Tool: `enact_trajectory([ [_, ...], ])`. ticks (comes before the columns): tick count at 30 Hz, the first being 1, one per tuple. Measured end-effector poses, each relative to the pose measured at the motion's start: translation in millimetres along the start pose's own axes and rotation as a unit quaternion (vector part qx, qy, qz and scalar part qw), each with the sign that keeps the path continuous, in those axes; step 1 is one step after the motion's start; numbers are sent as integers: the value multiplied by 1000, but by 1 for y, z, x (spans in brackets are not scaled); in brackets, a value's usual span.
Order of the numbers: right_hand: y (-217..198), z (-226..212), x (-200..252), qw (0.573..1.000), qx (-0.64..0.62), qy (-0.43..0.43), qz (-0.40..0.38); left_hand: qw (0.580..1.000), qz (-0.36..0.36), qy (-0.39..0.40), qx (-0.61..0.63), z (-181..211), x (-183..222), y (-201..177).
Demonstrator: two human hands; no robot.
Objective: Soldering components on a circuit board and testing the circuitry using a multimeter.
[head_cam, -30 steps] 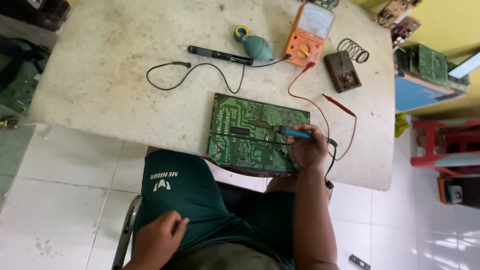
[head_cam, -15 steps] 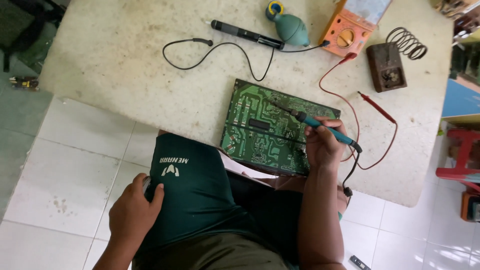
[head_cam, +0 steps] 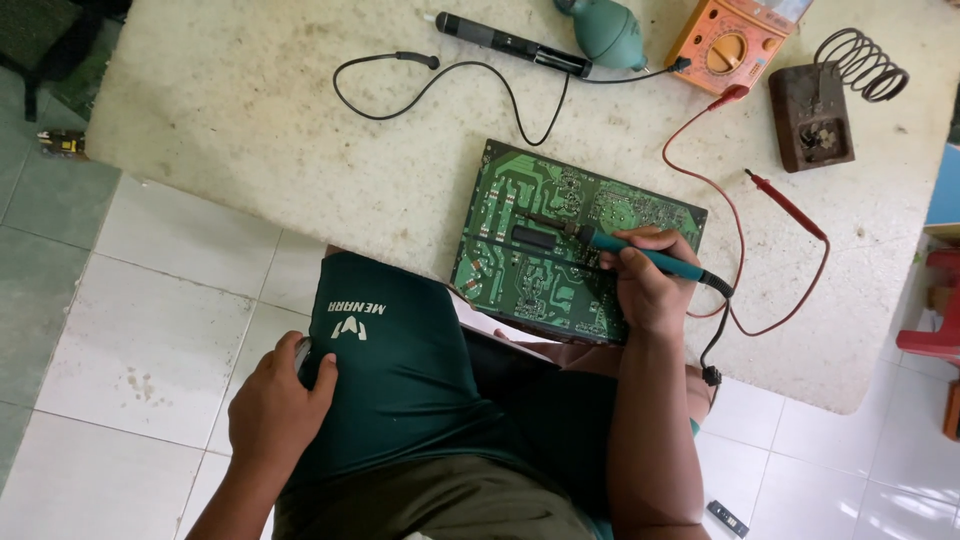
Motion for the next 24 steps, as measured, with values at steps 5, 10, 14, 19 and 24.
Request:
enact_trajectory([
  [5, 4, -1, -1, 1000, -1, -5, -14, 1000, -5, 2, 2, 1, -1, -2],
  [10, 6, -1, 0, 1000, 10, -8, -28, 1000, -3, 2, 2, 0, -2, -1],
  [14, 6, 0, 1, 1000, 13, -1, -8, 1000, -5, 7, -2, -1, -3, 2],
  [19, 9, -2, 0, 1000, 20, -3, -18, 1000, -4, 7, 3, 0, -2, 0],
  [24, 10, -2, 0, 1000, 21, 2, -13, 1000, -8, 3, 4, -1, -2, 2],
])
Point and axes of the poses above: each hand's wrist, its own x-axis away from the middle knuckle, its own y-axis out of the palm, z = x × y, the point moved 8 cm from there along -x, towards the middle knuckle, and after that the axes turned 13 degrees about -x, right-handed, at the moved point
